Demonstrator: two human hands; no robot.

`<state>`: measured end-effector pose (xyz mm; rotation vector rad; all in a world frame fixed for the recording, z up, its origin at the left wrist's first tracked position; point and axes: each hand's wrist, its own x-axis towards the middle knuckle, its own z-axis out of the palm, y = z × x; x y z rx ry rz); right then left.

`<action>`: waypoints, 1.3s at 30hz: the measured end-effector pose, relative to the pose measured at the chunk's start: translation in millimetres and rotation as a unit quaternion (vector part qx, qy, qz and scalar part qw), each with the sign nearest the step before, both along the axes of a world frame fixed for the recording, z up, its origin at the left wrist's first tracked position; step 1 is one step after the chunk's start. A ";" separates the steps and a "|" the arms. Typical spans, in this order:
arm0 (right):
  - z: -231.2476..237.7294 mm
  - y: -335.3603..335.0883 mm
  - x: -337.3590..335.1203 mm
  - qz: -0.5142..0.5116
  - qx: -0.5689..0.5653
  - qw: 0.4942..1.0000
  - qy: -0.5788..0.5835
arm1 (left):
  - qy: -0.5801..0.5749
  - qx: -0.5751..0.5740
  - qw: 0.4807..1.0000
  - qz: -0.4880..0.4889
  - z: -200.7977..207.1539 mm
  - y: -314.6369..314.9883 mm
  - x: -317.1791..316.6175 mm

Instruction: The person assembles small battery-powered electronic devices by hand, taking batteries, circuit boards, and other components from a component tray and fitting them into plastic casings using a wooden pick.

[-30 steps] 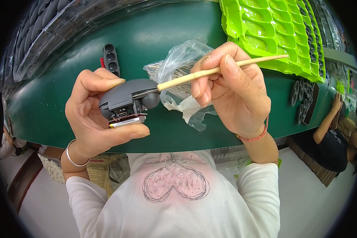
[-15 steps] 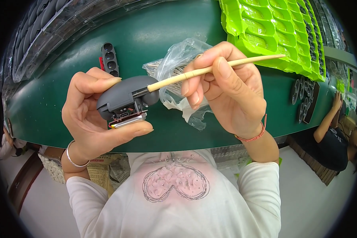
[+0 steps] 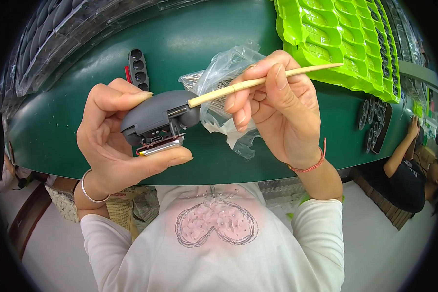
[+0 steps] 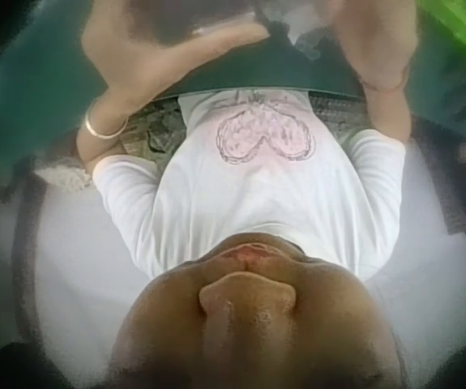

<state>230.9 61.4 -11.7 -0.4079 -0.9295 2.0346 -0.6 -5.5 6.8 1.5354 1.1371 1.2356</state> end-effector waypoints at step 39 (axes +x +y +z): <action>-0.4 -0.6 -0.5 0.004 -0.020 1.000 -0.002 | -0.007 -0.010 1.000 0.001 -0.6 0.4 1.2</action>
